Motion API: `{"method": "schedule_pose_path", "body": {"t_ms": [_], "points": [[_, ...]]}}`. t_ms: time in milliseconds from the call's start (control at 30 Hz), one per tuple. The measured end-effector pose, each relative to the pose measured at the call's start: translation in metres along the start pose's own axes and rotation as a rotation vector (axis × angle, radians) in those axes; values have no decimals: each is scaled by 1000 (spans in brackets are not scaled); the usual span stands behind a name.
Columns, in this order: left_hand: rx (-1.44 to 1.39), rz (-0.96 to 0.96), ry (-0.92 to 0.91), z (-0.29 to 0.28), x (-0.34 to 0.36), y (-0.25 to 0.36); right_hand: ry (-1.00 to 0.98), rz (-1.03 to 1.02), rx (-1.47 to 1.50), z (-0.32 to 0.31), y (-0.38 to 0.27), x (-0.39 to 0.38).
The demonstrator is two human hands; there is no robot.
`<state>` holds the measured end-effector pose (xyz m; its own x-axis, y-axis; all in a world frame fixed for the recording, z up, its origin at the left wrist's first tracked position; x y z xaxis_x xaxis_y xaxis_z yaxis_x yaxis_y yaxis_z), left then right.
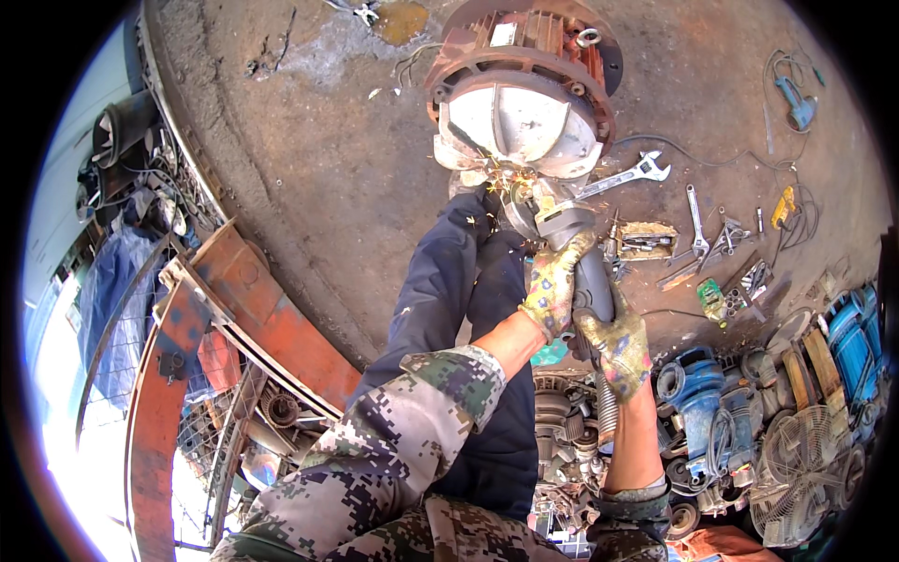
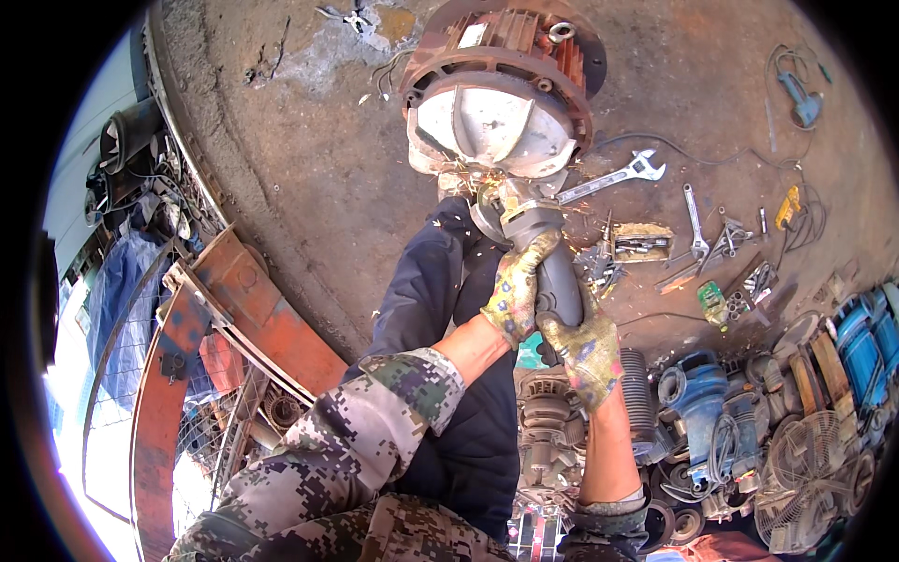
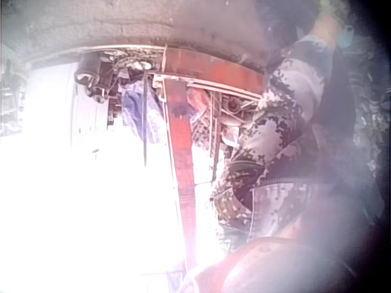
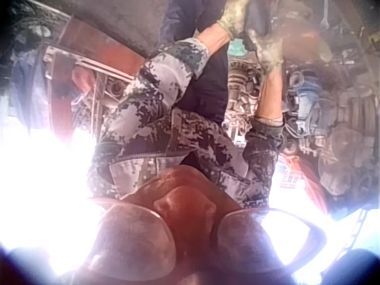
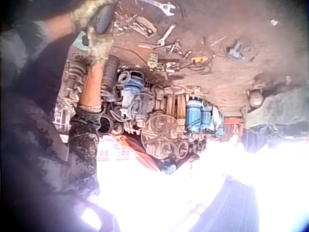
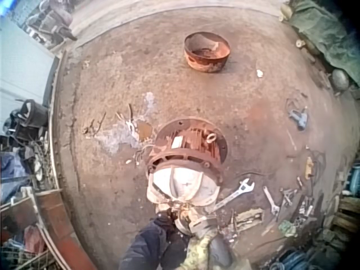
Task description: The person uses an angle grinder to cut a metal component attached to a motor, then uses a hammer and chisel to remove parts of the motor assembly. The person works on the motor while sitting on the ground in a cluttered workshop.
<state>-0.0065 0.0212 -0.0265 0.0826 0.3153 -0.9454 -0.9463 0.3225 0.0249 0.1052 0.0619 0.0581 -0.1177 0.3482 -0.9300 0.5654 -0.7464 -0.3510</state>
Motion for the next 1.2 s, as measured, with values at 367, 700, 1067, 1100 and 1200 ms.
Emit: {"method": "schedule_pose_path", "body": {"t_ms": [367, 700, 1067, 1100, 1200], "points": [[-11, -33, 13, 3, -3, 3, -11, 103, 8, -2, -4, 1], [8, -44, 48, 3, -5, 5, -23, 47, 10, 3, 0, 3], [64, -34, 19, 1, -5, 9, 3, -8, 64, 6, 15, 4], [50, -44, 11, 0, -4, 7, 8, 2, 59, 6, 14, 3], [103, -35, 46, 7, -14, 9, 24, 9, 22, 6, 3, -8]]}}
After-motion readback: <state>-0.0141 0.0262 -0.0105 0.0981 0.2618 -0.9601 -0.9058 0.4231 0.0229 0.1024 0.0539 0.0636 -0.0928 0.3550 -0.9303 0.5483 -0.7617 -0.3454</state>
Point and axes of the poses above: each hand's wrist, its own x-axis towards the middle knuckle, its own z-axis out of the palm, y = z × x, the point moved 1 cm from there along x, towards the middle knuckle
